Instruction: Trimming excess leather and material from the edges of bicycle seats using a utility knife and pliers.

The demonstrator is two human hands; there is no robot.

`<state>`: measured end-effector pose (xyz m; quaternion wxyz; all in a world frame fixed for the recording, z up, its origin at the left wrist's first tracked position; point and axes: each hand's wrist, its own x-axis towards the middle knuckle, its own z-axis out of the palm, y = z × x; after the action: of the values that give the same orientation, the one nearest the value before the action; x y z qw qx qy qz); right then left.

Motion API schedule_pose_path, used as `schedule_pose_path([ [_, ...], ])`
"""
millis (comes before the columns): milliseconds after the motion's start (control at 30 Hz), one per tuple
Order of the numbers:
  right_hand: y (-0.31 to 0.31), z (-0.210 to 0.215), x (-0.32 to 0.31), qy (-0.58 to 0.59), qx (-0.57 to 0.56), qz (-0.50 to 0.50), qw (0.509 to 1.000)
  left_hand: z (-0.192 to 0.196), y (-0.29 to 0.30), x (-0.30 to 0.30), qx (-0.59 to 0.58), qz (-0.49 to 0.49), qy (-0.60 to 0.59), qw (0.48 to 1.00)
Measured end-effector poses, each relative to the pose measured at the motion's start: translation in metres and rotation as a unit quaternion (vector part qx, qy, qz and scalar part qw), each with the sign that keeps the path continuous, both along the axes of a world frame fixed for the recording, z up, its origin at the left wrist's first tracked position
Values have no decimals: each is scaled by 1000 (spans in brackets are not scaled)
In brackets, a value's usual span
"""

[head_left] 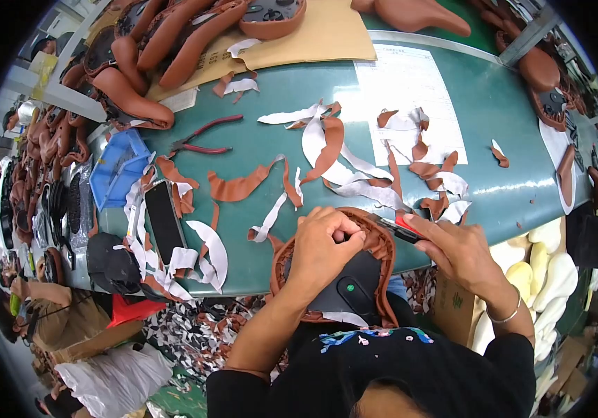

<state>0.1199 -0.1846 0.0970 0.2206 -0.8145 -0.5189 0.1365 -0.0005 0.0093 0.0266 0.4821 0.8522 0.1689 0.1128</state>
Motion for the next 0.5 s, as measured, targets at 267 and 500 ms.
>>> schedule_pose_path([
  [267, 21, 19, -11, -161, -133, 129, 969, -1, 2, -2, -158, 47, 0, 986],
  [500, -1, 20, -38, -139, -207, 79, 965, 2, 26, -17, -516, 88, -51, 851],
])
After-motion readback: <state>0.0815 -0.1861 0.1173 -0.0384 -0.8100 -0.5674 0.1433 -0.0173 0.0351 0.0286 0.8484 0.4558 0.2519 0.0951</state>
